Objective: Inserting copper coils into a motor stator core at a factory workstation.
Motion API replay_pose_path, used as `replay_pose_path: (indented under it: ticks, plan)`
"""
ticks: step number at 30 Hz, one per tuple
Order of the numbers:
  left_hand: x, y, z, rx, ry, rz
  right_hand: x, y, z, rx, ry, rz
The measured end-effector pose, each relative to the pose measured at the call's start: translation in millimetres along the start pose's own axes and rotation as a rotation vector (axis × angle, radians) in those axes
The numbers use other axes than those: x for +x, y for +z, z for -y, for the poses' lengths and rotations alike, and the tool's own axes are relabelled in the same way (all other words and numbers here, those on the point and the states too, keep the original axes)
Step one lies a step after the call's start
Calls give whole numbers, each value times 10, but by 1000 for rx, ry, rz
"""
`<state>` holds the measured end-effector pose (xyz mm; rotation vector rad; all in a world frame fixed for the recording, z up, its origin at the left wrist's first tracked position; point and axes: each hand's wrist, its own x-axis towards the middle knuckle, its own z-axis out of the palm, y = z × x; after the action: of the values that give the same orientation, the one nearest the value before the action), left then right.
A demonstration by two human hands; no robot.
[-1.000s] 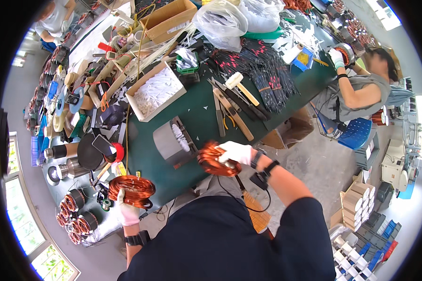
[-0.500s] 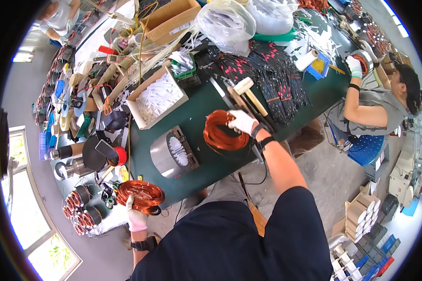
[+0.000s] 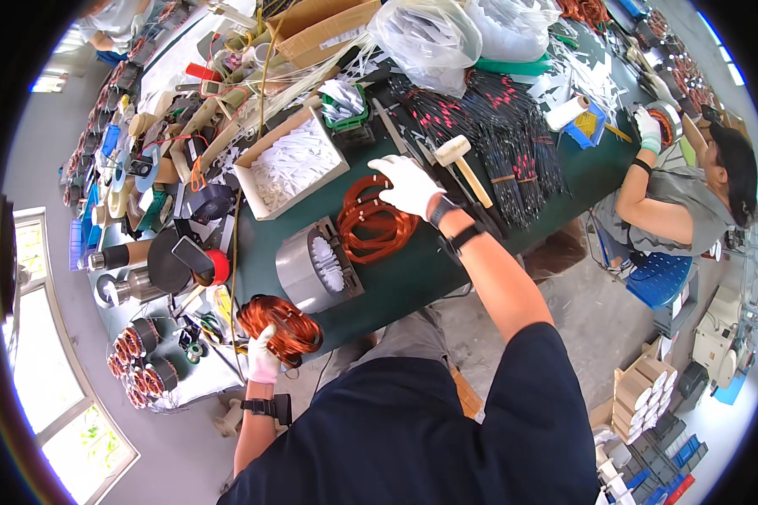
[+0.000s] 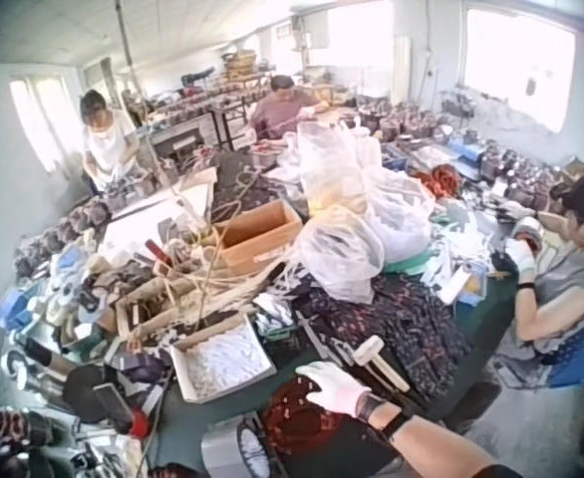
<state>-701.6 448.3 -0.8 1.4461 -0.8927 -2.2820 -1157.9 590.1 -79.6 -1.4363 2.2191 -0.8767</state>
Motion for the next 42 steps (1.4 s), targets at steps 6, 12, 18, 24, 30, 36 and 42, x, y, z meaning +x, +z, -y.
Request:
replay_pose_path:
  ticks: [6, 12, 18, 24, 30, 36, 42]
  plan:
    - [264, -458, 175, 103, -76, 100, -957, -583, 951, 674, 399, 354]
    - [453, -583, 172, 154, -185, 174, -1807, 877, 1807, 824, 408, 701]
    - [497, -737, 182, 170, -198, 294, -1314, 2122, 2443, 523, 354, 564]
    - [511, -1011, 64, 150, -214, 289, -1086, 2336, 2693, 1173, 547, 462]
    - [558, -1286, 15, 231, -192, 245, -967, 2230, 2652, 1438, 774, 597]
    - [519, -1262, 16, 100, -191, 302, -988, 2267, 2547, 1428, 754, 555]
    - [538, -1273, 60, -8, -259, 342, -994, 2216, 2648, 1291, 733, 459]
